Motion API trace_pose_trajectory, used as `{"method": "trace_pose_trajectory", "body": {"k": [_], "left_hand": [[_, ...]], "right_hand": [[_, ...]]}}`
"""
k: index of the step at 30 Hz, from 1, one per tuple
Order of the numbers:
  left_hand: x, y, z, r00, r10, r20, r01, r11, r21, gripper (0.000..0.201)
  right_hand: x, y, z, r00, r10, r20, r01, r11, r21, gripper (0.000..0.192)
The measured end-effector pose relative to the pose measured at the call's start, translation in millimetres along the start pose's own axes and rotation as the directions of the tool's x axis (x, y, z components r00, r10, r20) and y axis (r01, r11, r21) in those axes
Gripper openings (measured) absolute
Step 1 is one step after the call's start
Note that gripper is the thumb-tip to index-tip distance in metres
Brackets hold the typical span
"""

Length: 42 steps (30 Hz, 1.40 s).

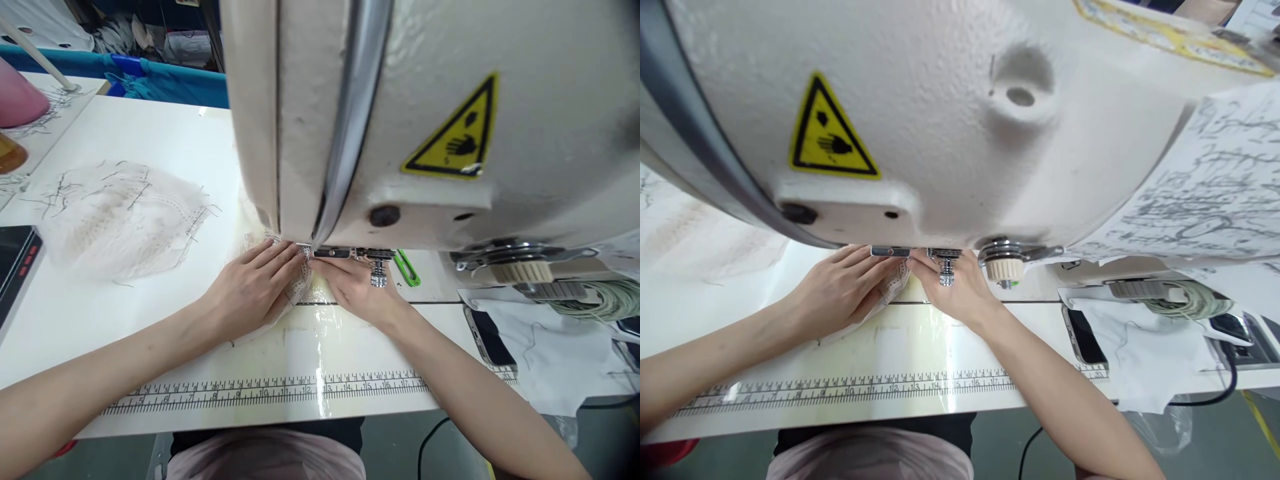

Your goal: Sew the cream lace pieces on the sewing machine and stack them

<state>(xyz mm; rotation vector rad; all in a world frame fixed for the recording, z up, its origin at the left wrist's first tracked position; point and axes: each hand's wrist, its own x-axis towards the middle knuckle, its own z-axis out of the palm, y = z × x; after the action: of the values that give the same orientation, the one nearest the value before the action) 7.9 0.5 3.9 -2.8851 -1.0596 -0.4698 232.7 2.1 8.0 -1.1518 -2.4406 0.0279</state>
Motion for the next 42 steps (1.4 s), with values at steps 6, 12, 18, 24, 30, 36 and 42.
{"method": "trace_pose_trajectory", "body": {"k": [6, 12, 18, 24, 30, 36, 42], "left_hand": [[0.1, 0.6, -0.1, 0.999, -0.03, 0.014, 0.03, 0.999, -0.039, 0.044], [-0.8, -0.8, -0.1, 1.0, -0.003, 0.014, 0.003, 1.0, 0.01, 0.044], [-1.8, 0.4, 0.9, 1.0, -0.011, 0.003, 0.011, 1.0, 0.011, 0.044], [0.1, 4.9, -24.7, 0.996, -0.084, -0.004, 0.084, 0.996, 0.008, 0.039], [-29.6, 0.3, -62.9, 0.994, 0.025, 0.106, -0.029, 0.999, 0.032, 0.044], [-73.3, 6.8, -56.1, 0.994, 0.101, 0.028, -0.103, 0.993, 0.063, 0.028], [-34.5, 0.6, -60.6, 0.999, -0.035, -0.03, 0.036, 0.999, 0.031, 0.015]], "right_hand": [[1.1, -0.6, 0.5, 0.999, 0.04, 0.0, -0.04, 0.998, 0.057, 0.026], [-4.2, 1.1, 6.3, 0.999, 0.04, -0.018, -0.04, 0.999, -0.004, 0.029], [-9.1, -1.0, 11.4, 0.999, 0.039, -0.032, -0.04, 0.998, -0.04, 0.034], [-9.3, -2.9, 8.7, 0.999, -0.008, -0.031, 0.004, 0.994, -0.109, 0.033], [0.2, 2.5, 6.5, 0.981, -0.191, -0.032, 0.192, 0.981, 0.04, 0.028], [-1.4, 4.5, 13.8, 0.978, -0.208, -0.025, 0.209, 0.966, 0.154, 0.032], [-3.9, 1.1, 13.7, 0.982, -0.189, -0.014, 0.189, 0.971, 0.148, 0.023]]}}
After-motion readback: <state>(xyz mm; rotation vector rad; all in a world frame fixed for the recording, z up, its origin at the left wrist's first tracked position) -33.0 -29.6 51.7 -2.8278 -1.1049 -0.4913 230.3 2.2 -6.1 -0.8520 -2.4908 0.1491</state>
